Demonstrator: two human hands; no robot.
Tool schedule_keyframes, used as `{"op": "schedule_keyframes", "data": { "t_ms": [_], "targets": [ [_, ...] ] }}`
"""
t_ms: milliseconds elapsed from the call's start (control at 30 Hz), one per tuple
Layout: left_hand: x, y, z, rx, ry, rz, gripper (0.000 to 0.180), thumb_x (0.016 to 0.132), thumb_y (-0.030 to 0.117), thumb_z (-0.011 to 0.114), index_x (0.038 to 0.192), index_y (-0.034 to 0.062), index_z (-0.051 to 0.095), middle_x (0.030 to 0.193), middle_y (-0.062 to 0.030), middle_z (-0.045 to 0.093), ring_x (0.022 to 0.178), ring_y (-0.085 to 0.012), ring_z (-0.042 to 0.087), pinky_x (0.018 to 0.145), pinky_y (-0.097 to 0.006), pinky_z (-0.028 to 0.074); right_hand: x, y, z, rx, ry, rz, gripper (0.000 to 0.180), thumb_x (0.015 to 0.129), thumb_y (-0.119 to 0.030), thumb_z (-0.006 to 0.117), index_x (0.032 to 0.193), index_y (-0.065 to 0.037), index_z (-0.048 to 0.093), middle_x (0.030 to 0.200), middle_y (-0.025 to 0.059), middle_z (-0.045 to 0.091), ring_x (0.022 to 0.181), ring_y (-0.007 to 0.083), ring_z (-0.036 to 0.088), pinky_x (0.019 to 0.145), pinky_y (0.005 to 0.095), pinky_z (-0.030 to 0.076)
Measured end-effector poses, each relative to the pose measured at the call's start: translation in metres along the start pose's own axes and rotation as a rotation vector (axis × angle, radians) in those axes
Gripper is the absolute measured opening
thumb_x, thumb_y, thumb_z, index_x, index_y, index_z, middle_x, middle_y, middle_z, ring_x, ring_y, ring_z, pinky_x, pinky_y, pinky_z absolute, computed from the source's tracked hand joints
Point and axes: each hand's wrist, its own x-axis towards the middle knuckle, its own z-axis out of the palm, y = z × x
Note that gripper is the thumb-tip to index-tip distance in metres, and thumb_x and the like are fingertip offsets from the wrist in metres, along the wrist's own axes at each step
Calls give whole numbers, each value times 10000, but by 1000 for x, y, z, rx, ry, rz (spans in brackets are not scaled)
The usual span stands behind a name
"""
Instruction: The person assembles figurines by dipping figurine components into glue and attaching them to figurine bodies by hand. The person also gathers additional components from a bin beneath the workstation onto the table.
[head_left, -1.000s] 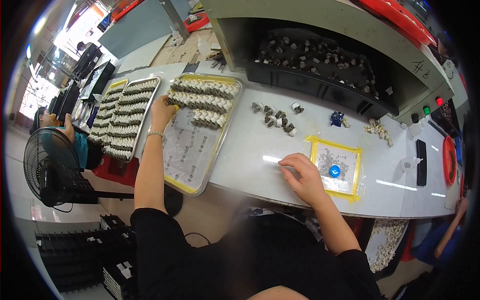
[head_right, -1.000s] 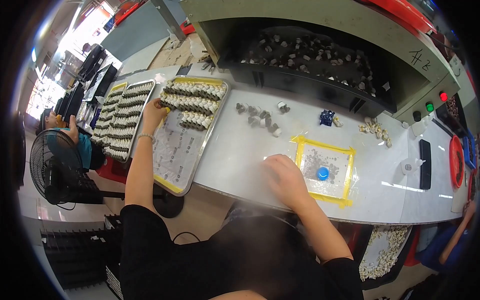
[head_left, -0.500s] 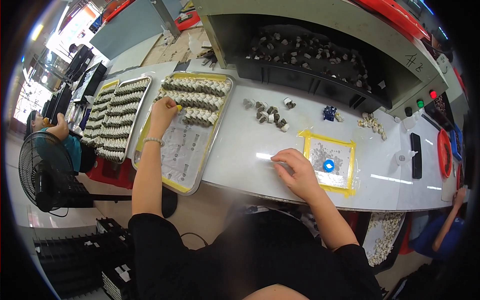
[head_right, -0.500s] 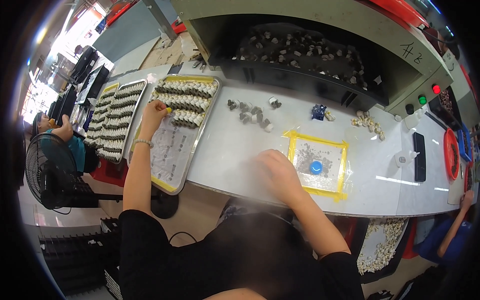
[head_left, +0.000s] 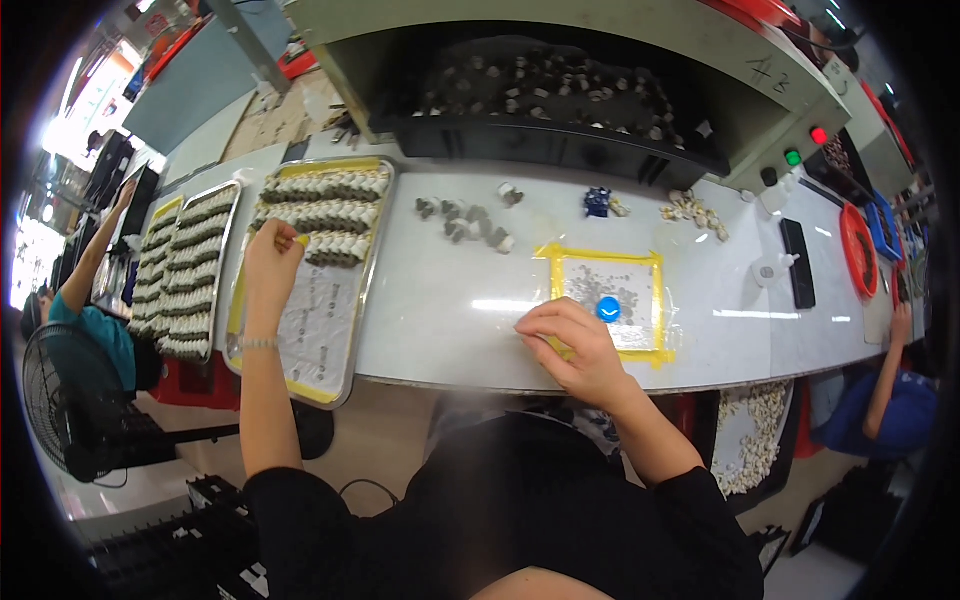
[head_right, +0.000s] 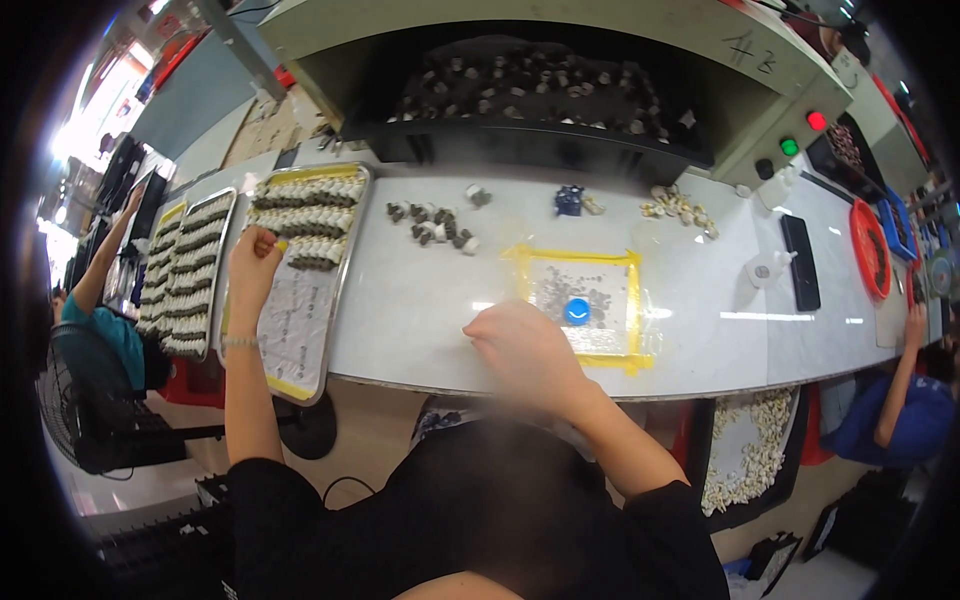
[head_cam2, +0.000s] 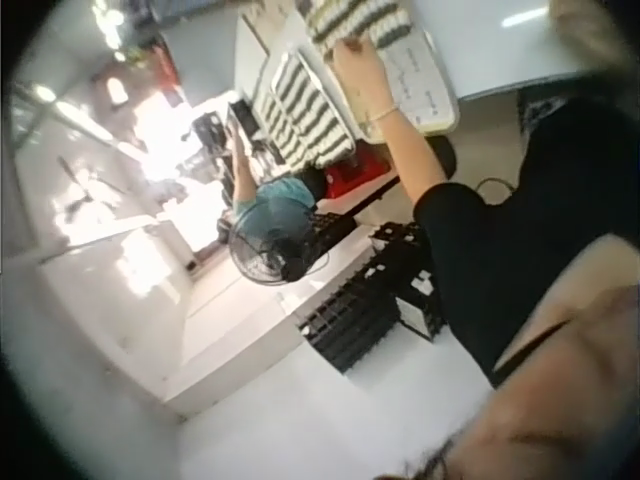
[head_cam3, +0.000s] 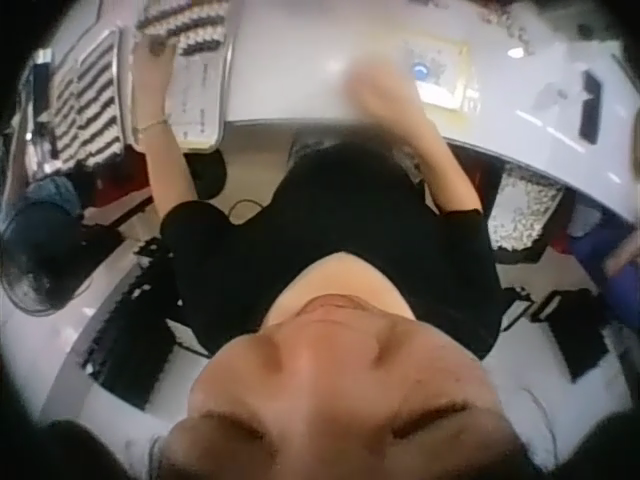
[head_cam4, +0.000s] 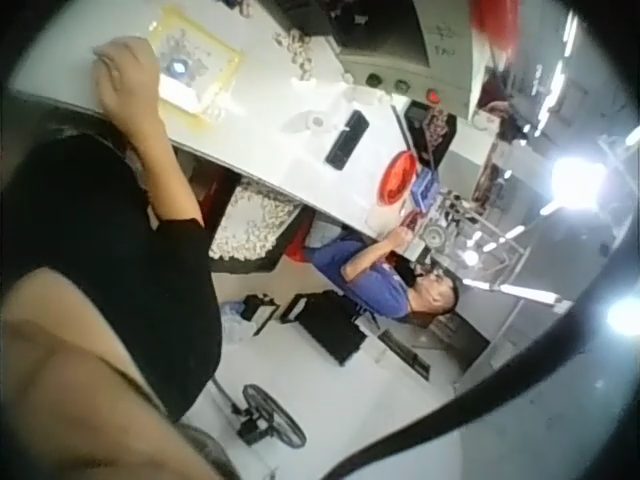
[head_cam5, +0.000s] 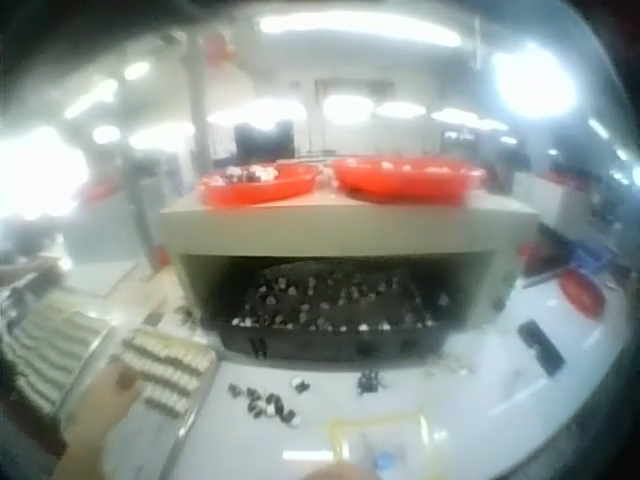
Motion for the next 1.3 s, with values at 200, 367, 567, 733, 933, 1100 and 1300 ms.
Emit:
{"op": "schedule_keyframes", "data": {
  "t_ms": [200,367,567,733,933,1100,1300],
  "targets": [
    [-71,129,54,-237,-233,329,319,732,-4,586,1051,8,576,1104,-191,572,1018,-328,566,880,-364,447,6,-46,-72,580,11,-19,233,722,54,574,931,0,661,960,147,652,912,249,618,806,349,490],
    [-51,160,112,52,-164,504,546,749,-34,499,1289,22,441,1355,-241,371,1295,-369,314,1020,-502,311,9,-112,-107,914,84,-403,196,790,-24,539,965,3,623,995,148,622,911,221,592,841,343,450],
    [-22,200,140,76,-282,408,529,790,46,488,1316,57,429,1372,-225,367,1312,-363,301,1035,-585,246,-14,-150,-135,1135,-120,-895,431,860,144,434,1233,-56,515,1295,30,521,1230,64,433,1124,281,240],
    [-28,197,151,134,-420,405,454,825,94,480,1277,65,465,1324,-200,427,1281,-328,359,1045,-578,235,-3,-137,-161,887,-297,-1117,253,845,-16,497,1020,-29,679,1269,98,560,1245,157,468,1056,374,297],
    [-62,178,133,162,-351,586,364,822,27,461,1175,50,549,1220,-183,497,1219,-306,433,1047,-579,228,-57,-53,-181,501,-22,-205,215,838,-115,579,998,9,652,988,239,649,937,325,647,885,407,457],
    [-78,160,130,142,-276,664,343,813,-9,465,1133,45,579,1115,-155,548,1144,-280,498,1054,-579,215,-52,55,-213,-923,223,388,272,784,-41,627,1052,2,638,1045,124,644,984,285,614,864,346,475],
    [-91,163,121,7,-217,653,418,730,-58,555,1136,40,560,1020,-102,588,1020,-246,553,1056,-583,209,-34,127,-209,-568,375,506,467,826,-193,647,1241,-25,515,1178,145,571,1116,271,536,950,342,424]
  ]
}}
